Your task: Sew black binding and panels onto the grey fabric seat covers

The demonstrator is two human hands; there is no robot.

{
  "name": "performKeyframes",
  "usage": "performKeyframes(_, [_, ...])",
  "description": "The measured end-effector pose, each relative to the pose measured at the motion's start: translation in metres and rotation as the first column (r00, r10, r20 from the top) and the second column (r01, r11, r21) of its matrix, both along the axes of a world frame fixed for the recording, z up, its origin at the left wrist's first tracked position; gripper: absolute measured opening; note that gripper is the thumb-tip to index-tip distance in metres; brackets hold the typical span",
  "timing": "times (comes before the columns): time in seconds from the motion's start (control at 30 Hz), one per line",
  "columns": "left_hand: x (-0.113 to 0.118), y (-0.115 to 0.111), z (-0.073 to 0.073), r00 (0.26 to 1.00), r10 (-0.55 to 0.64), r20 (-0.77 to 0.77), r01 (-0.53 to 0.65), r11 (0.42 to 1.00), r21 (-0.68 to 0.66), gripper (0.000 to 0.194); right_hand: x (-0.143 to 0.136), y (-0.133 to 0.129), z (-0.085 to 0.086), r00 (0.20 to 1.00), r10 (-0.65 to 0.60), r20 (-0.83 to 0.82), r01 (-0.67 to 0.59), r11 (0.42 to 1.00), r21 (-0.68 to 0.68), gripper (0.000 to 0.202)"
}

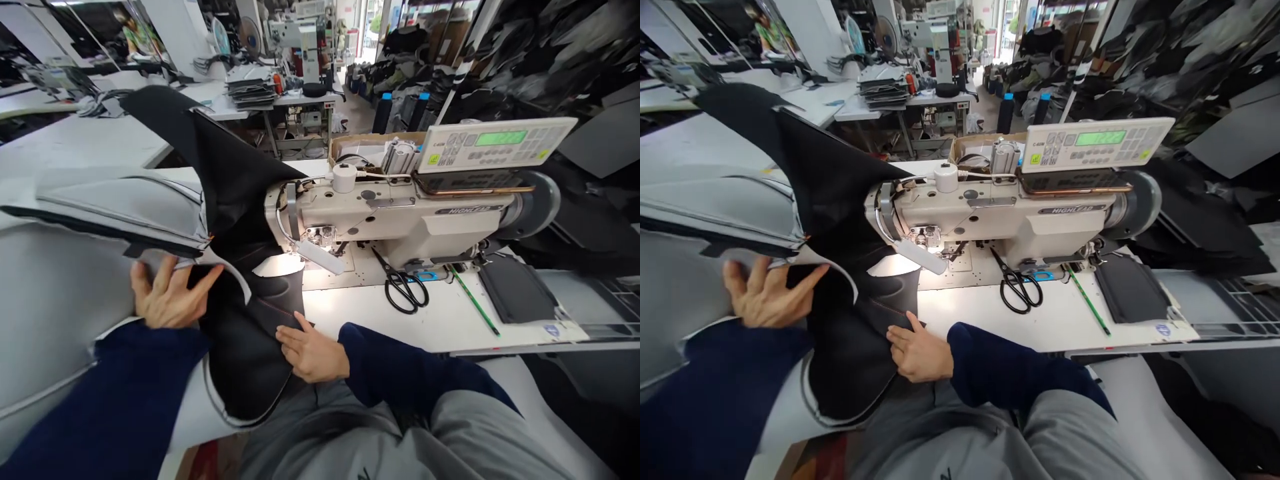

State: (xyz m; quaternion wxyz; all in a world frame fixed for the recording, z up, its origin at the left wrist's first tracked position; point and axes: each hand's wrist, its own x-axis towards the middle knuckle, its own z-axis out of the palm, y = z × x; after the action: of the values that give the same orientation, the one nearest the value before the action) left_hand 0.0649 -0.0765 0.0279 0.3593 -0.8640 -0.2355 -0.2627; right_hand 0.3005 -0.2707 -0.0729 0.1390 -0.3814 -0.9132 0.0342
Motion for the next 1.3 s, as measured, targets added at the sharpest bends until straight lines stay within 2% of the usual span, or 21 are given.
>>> performKeyframes(0.07, [0.005,-0.014,-0.003,0.959,-0.278,-0.059,0.282,0.958,0.057,0.047,0.005,-0.001,0.005,0.999,0.024,-0.028,-0.025,0.997,-0.07,0.049])
performKeyframes(0.1, [0.013,-0.02,-0.002,0.902,-0.407,-0.142,0.411,0.912,0.002,0.047,0.009,0.0,0.007,0.998,0.042,-0.035,-0.045,0.994,-0.098,0.055])
performKeyframes(0.13, [0.025,-0.025,0.0,0.835,-0.502,-0.225,0.491,0.865,-0.103,0.045,0.012,0.001,0.008,0.998,0.059,-0.038,-0.063,0.991,-0.116,0.061])
performKeyframes(0.17, [0.038,-0.03,0.002,0.785,-0.551,-0.282,0.503,0.834,-0.227,0.043,0.015,0.002,0.01,0.997,0.073,-0.038,-0.077,0.989,-0.123,0.065])
performKeyframes(0.2, [0.053,-0.032,0.002,0.768,-0.557,-0.316,0.457,0.822,-0.339,0.042,0.018,0.003,0.01,0.996,0.081,-0.038,-0.085,0.989,-0.118,0.066])
performKeyframes(0.27, [0.082,-0.033,-0.004,0.828,-0.464,-0.315,0.294,0.837,-0.461,0.04,0.023,0.007,0.011,0.996,0.079,-0.047,-0.083,0.992,-0.091,0.062])
performKeyframes(0.33, [0.102,-0.026,-0.017,0.902,-0.335,-0.273,0.168,0.854,-0.493,0.039,0.027,0.012,0.012,0.997,0.05,-0.057,-0.053,0.996,-0.07,0.059])
performKeyframes(0.4, [0.113,-0.015,-0.031,0.932,-0.253,-0.259,0.087,0.85,-0.519,0.039,0.029,0.018,0.012,0.998,0.012,-0.055,-0.015,0.998,-0.067,0.06])
performKeyframes(0.47, [0.117,-0.003,-0.042,0.942,-0.228,-0.248,0.057,0.834,-0.549,0.042,0.031,0.024,0.013,0.999,-0.008,-0.039,0.006,0.998,-0.065,0.062])
performKeyframes(0.53, [0.118,0.004,-0.046,0.936,-0.252,-0.246,0.064,0.808,-0.586,0.04,0.033,0.029,0.014,1.0,0.027,-0.015,-0.027,0.998,-0.057,0.063])
performKeyframes(0.67, [0.122,0.005,-0.042,0.921,-0.304,-0.243,0.089,0.772,-0.629,0.028,0.043,0.041,0.013,0.991,0.131,0.023,-0.131,0.991,-0.026,0.064])
performKeyframes(0.73, [0.127,0.002,-0.04,0.933,-0.315,-0.176,0.118,0.728,-0.675,0.027,0.047,0.049,0.011,0.995,0.092,0.031,-0.093,0.996,0.018,0.06])
performKeyframes(0.83, [0.134,-0.005,-0.04,0.962,-0.27,-0.039,0.137,0.602,-0.787,0.024,0.047,0.06,0.009,0.999,-0.05,0.005,0.049,0.995,0.088,0.048])
performKeyframes(0.9, [0.139,-0.009,-0.042,0.984,-0.178,-0.017,0.083,0.537,-0.839,0.018,0.042,0.067,0.008,0.99,-0.142,-0.021,0.143,0.986,0.085,0.042])
performKeyframes(0.97, [0.144,-0.013,-0.043,0.995,-0.069,-0.074,-0.029,0.51,-0.86,0.018,0.039,0.072,0.007,0.985,-0.173,-0.022,0.173,0.984,0.03,0.034])
performKeyframes(1.07, [0.148,-0.017,-0.045,0.982,0.007,-0.186,-0.163,0.518,-0.84,0.026,0.044,0.074,0.008,0.993,-0.109,-0.051,0.105,0.991,-0.079,0.024])
performKeyframes(1.17, [0.149,-0.02,-0.047,0.948,-0.11,-0.299,-0.172,0.614,-0.77,0.032,0.06,0.07,0.01,0.987,-0.07,-0.144,0.051,0.99,-0.133,0.022])
performKeyframes(1.23, [0.15,-0.021,-0.049,0.898,-0.212,-0.386,-0.149,0.679,-0.719,0.035,0.069,0.067,0.01,0.981,-0.068,-0.182,0.041,0.989,-0.144,0.02])
performKeyframes(1.3, [0.153,-0.023,-0.051,0.856,-0.281,-0.434,-0.119,0.709,-0.695,0.035,0.074,0.064,0.01,0.979,-0.069,-0.193,0.042,0.989,-0.144,0.019])
